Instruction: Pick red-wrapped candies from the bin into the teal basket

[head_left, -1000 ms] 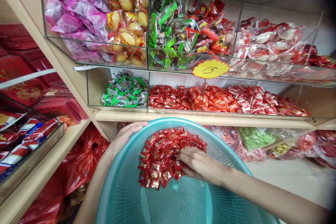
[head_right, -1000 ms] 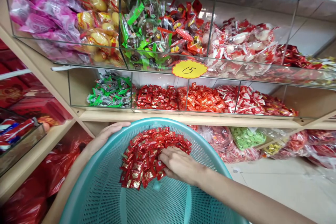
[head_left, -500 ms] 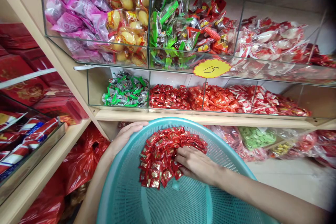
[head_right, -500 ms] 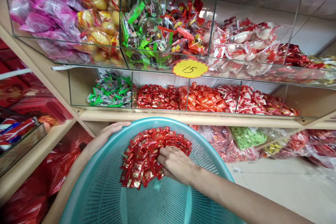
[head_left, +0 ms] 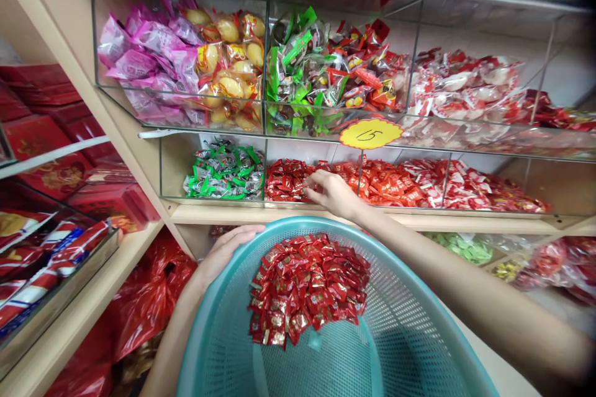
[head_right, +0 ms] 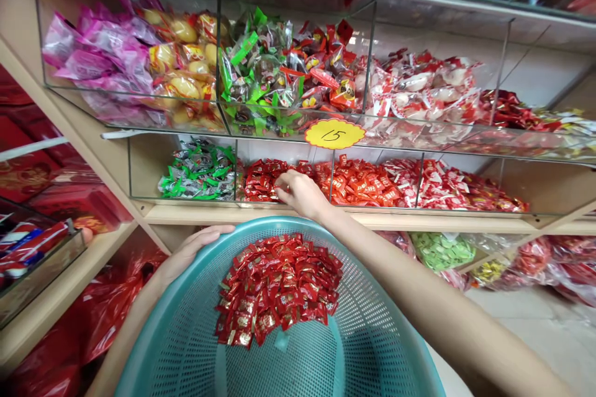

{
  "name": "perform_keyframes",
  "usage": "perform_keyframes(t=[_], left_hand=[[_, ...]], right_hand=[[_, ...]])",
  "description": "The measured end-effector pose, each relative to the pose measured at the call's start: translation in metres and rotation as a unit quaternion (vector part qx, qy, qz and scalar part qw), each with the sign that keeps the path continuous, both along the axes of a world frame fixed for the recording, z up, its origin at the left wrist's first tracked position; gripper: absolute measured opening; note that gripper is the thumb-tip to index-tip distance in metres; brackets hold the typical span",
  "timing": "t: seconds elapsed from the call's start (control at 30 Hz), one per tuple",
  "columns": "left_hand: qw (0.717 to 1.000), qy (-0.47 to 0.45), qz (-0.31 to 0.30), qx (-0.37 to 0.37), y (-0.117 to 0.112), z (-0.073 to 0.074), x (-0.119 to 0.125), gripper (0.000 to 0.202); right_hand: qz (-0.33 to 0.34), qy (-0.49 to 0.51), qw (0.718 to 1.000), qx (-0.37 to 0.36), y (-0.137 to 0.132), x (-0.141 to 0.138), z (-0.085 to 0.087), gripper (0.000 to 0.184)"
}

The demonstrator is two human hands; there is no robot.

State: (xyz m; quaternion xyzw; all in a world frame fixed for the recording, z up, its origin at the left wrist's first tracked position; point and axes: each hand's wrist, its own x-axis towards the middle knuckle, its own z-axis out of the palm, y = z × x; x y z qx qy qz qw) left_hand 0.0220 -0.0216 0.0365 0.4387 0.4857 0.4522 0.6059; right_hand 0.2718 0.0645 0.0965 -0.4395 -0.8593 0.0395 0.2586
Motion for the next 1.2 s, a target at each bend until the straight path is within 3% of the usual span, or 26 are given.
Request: perform_keyframes(t=[0.1, 0.23, 0.5, 0.67, 0.77, 0.9, 1.03, 1.1, 1.2], left_hand=[[1.000, -0.017, -0.010, -0.022, -0.001, 0.001, 0.000, 0.030], [1.000, -0.011, -0.005, -0.012, -0.001, 0.002, -0.001, 0.031], [0.999, 0.001, 0.023, -0.039, 0.003, -0.004, 0.001, 0.043], [1.000, 0.003, 0.022, -0.022, 0.004, -0.003, 0.003, 0.038], [1.000, 0.010, 0.016, -0.012, 0.004, -0.001, 0.002, 0.034], [0.999, 0.029, -0.010, 0.013, 0.003, 0.003, 0.000, 0.027], [0.999, 0.040, -0.004, 0.023, 0.001, 0.006, 0.000, 0.026], [0.999, 0.043, -0.004, 0.011, 0.001, 0.007, 0.001, 0.030], [0.999, 0.046, -0.007, 0.004, 0.001, 0.008, 0.003, 0.032]], right_hand=[[-0.020, 0.007, 0.999, -0.039, 0.038, -0.019, -0.011, 0.015], [-0.044, -0.004, 0.993, -0.111, 0.060, -0.039, -0.024, 0.015], [-0.068, 0.026, 0.980, -0.184, 0.064, -0.045, -0.033, 0.012], [-0.067, 0.085, 0.978, -0.180, 0.064, -0.048, -0.035, 0.011], [-0.053, 0.130, 0.976, -0.167, 0.061, -0.044, -0.027, 0.015], [-0.027, 0.179, 0.973, -0.140, 0.033, -0.021, 0.002, 0.016], [0.055, 0.201, 0.970, -0.124, -0.037, 0.016, 0.020, 0.016], [0.065, 0.150, 0.975, -0.152, -0.076, 0.037, 0.012, 0.013], [0.077, 0.008, 0.978, -0.193, -0.122, 0.063, -0.019, 0.013]])
